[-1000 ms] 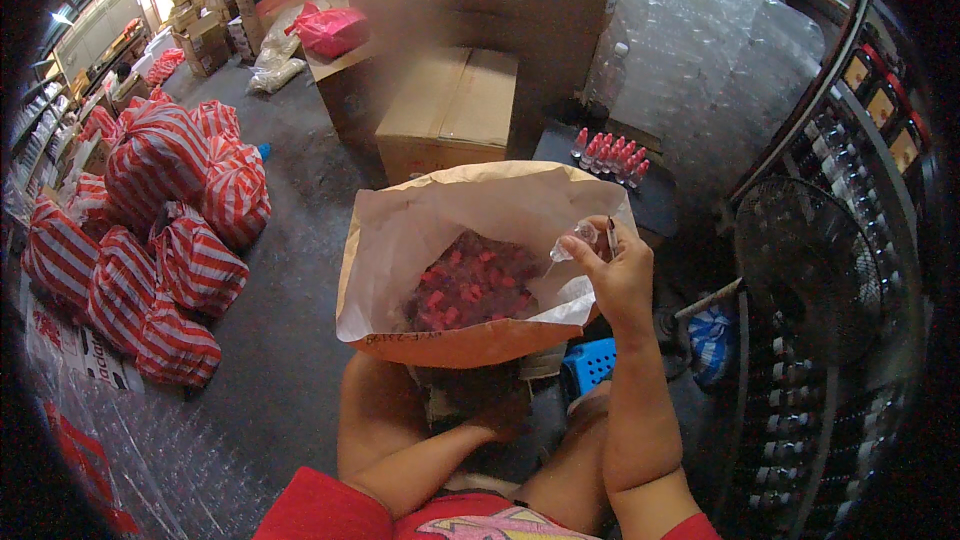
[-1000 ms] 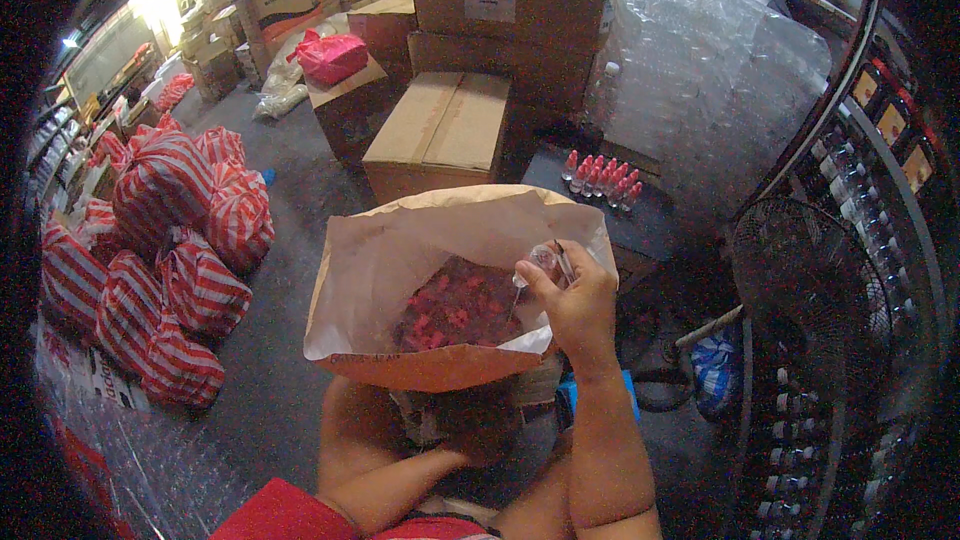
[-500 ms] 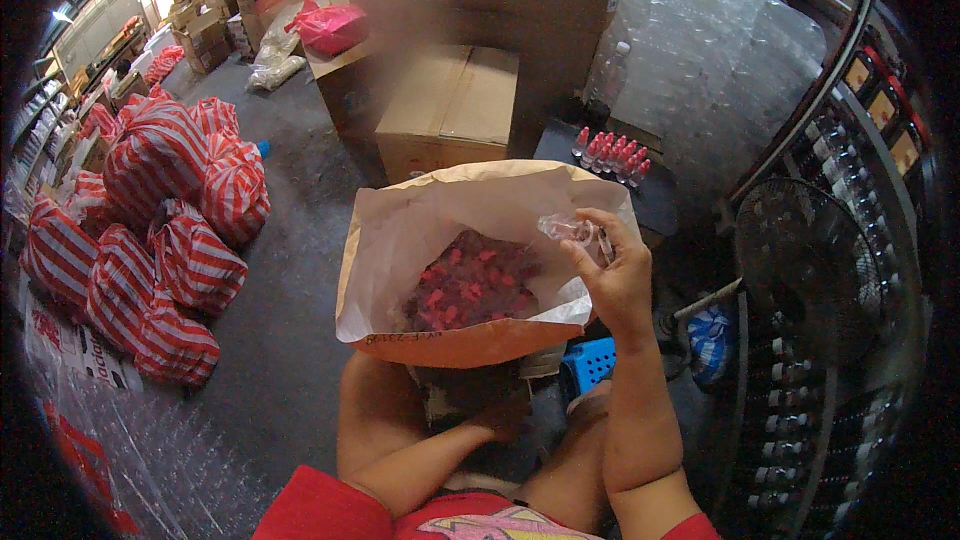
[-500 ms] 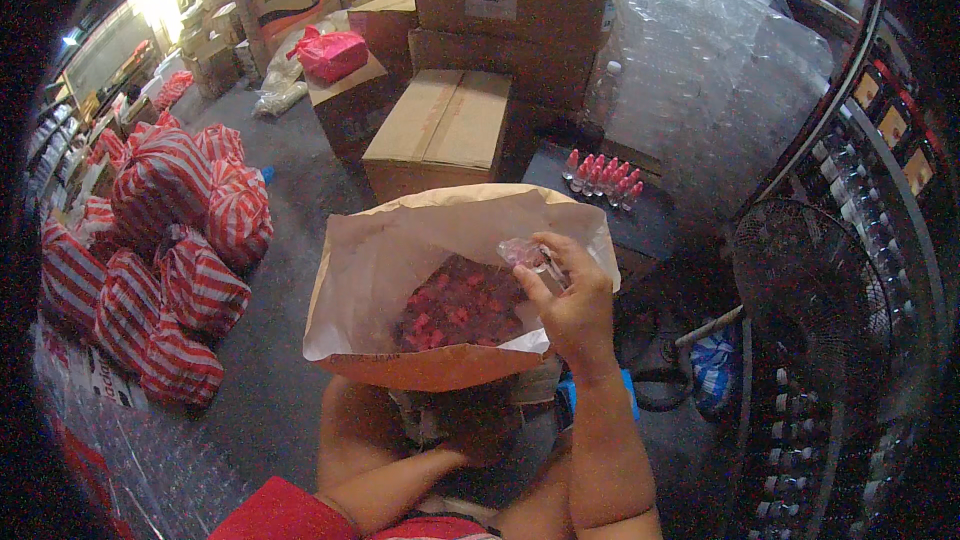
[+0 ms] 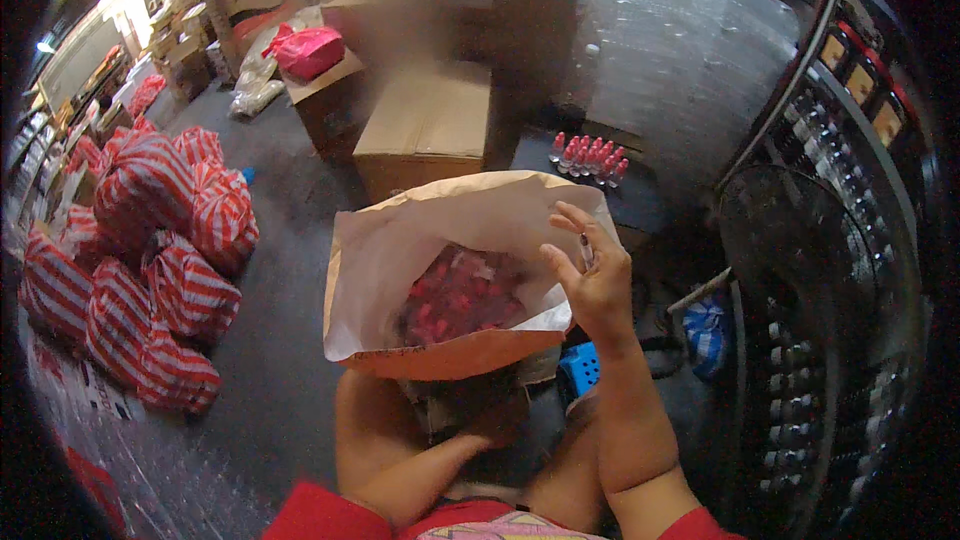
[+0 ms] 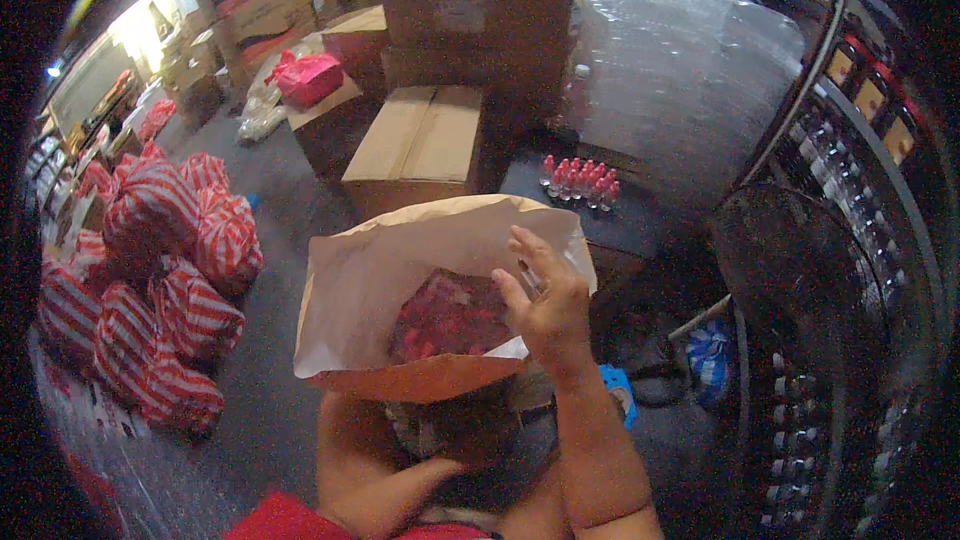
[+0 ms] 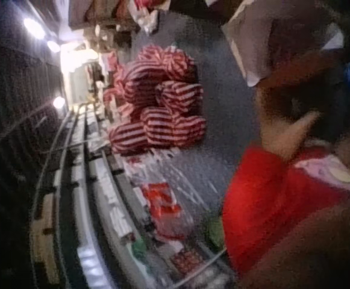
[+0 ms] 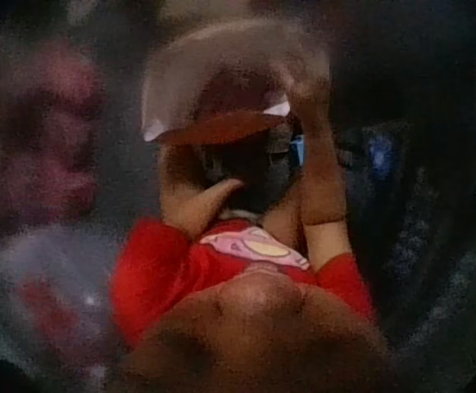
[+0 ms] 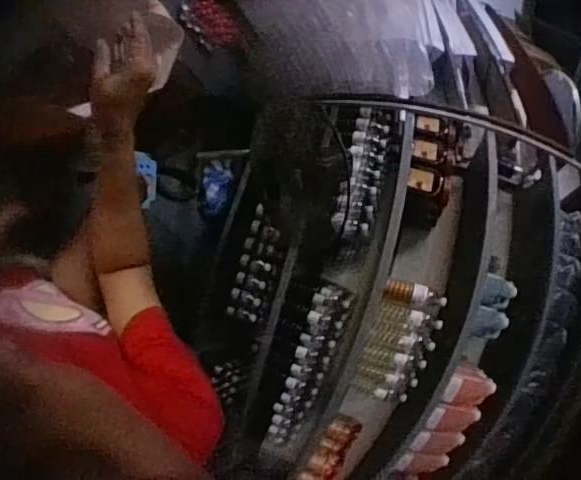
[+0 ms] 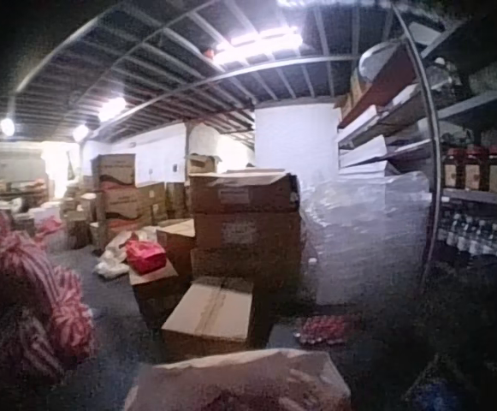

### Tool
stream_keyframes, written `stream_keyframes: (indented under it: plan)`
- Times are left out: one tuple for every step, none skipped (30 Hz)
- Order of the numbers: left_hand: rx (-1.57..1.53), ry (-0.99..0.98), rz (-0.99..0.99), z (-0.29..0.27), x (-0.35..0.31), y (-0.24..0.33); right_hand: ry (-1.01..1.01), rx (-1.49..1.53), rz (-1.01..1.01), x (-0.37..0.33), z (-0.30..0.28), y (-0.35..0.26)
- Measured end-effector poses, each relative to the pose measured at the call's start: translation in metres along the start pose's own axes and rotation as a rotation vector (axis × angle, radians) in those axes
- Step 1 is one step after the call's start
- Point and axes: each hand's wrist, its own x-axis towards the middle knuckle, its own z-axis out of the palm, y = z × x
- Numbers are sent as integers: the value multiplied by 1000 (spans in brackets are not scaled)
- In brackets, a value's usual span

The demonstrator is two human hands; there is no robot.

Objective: The person sits on the floor and assembles small pink bottles by hand. They pick up a bottle body and a cap from a paper bag, screw the cap onto the bottle, and place the finished unit on a nearby table. The person repeats this process for multiple bottles.

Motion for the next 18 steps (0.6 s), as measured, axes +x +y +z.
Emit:
stream_keyframes:
  plan:
    - [-197,-92,-91,-5,2,2,35,-49,-55,1,-6,2]
    - [-291,-159,-144,-21,1,4,69,-54,-43,2,-10,3]
    - [-383,-221,-202,-38,0,7,103,-61,-31,3,-14,3]
    - [-379,-263,-199,-73,-1,15,140,-74,-16,3,-21,5]
    - [-344,-218,-176,-75,-1,16,204,-12,-4,3,-27,6]
    - [-309,-173,-152,-78,-1,18,265,50,5,4,-32,10]
    - [-244,-46,-109,-50,-6,16,325,112,12,4,-39,12]
    - [-221,-16,-90,-45,-5,16,354,118,54,4,-47,12]
    - [-196,15,-71,-41,-5,16,381,124,95,3,-57,12]
    - [-211,-51,-74,-37,-1,15,409,131,137,3,-67,13]
    - [-228,-122,-77,-40,2,20,436,129,130,2,-76,21]
    - [-317,-76,-90,-44,7,26,464,127,122,1,-84,29]
    - [-406,-30,-103,-47,17,33,477,125,143,0,-94,34]
    - [-414,26,-89,-57,25,38,487,124,168,-2,-101,36]
    - [-421,83,-74,-67,33,43,512,148,169,-3,-104,36]
    - [-472,159,-42,-85,39,50,509,153,220,-5,-112,33]
    - [-517,239,-11,-103,45,58,500,162,274,-6,-118,27]
    - [-473,347,23,-124,49,61,489,173,337,-9,-123,23]
